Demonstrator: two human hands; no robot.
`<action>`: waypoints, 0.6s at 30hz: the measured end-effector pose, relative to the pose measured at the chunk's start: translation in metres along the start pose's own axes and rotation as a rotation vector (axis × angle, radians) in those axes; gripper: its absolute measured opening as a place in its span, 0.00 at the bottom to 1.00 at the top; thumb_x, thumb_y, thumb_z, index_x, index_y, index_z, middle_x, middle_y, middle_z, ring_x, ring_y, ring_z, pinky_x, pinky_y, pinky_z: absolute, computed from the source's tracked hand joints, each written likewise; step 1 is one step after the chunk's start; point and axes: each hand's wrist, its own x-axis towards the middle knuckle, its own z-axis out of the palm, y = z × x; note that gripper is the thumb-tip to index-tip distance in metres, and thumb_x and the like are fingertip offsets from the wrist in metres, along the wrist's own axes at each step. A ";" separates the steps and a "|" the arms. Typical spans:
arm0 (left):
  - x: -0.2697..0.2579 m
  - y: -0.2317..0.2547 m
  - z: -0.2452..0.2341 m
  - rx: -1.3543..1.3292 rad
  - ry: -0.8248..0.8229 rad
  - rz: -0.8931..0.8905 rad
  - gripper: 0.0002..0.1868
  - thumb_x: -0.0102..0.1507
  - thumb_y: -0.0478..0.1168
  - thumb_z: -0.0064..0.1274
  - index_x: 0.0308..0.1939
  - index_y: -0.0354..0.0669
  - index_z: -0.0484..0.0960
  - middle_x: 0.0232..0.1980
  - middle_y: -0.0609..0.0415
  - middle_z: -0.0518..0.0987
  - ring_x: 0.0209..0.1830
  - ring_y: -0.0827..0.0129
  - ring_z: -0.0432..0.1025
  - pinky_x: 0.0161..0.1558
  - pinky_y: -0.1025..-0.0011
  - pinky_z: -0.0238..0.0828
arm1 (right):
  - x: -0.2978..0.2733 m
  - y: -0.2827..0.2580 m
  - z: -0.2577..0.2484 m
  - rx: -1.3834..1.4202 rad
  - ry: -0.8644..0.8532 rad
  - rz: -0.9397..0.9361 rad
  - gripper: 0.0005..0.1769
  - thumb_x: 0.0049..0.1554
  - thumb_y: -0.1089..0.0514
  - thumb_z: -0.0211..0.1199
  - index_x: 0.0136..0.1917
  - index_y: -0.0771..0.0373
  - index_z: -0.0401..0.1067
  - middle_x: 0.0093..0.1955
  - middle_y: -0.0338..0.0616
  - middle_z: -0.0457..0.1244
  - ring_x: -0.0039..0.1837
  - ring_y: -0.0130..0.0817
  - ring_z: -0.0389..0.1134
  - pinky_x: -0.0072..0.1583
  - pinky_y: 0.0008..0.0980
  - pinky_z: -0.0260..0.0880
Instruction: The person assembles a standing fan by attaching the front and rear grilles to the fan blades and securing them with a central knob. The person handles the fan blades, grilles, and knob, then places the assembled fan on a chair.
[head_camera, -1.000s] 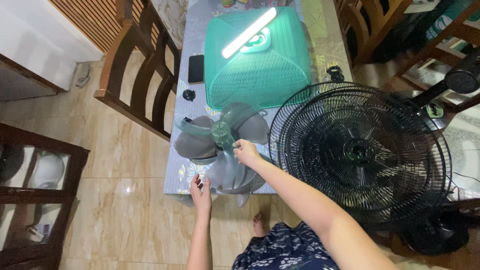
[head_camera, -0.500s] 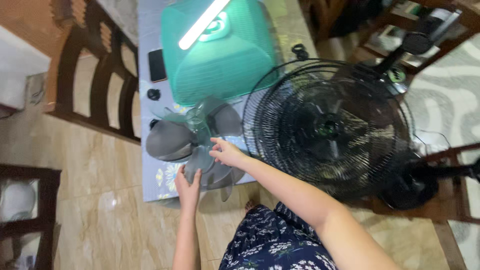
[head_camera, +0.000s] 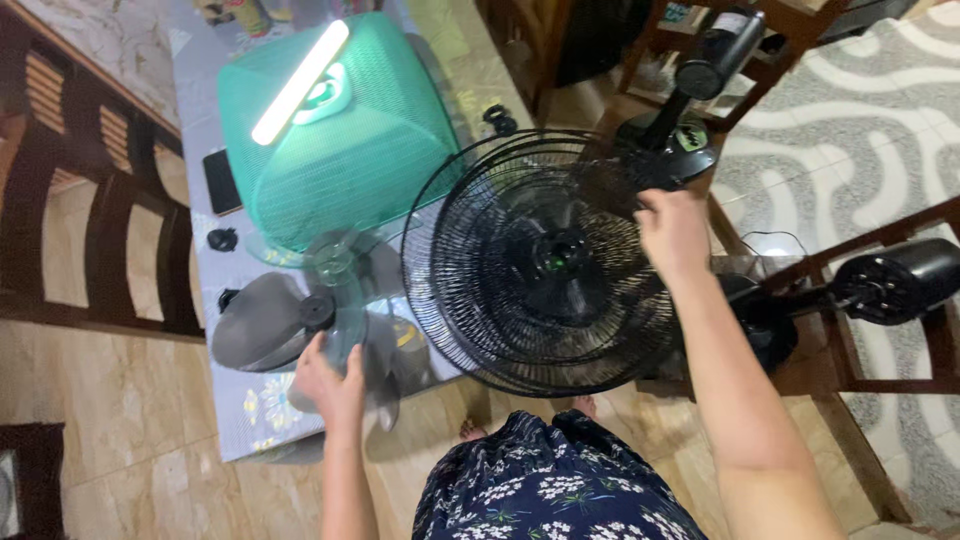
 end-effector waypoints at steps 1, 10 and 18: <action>0.001 0.021 0.006 -0.060 -0.019 0.079 0.32 0.60 0.46 0.64 0.66 0.37 0.74 0.62 0.38 0.76 0.65 0.45 0.68 0.67 0.51 0.60 | 0.001 0.026 0.000 -0.208 0.209 -0.125 0.19 0.54 0.55 0.70 0.58 0.59 0.78 0.53 0.54 0.70 0.56 0.51 0.71 0.57 0.46 0.71; -0.028 0.105 0.117 -0.680 -0.542 -0.284 0.42 0.64 0.38 0.60 0.75 0.30 0.53 0.68 0.43 0.71 0.64 0.61 0.71 0.61 0.69 0.67 | -0.007 0.122 0.037 0.055 0.024 0.193 0.17 0.57 0.56 0.68 0.59 0.61 0.74 0.57 0.54 0.66 0.58 0.56 0.67 0.57 0.50 0.66; -0.044 0.103 0.127 -0.599 -0.495 -0.335 0.45 0.57 0.29 0.57 0.77 0.33 0.54 0.62 0.42 0.79 0.57 0.61 0.77 0.56 0.68 0.72 | -0.002 0.112 0.030 0.181 0.132 0.097 0.08 0.65 0.60 0.62 0.57 0.63 0.72 0.52 0.54 0.68 0.54 0.54 0.70 0.54 0.48 0.68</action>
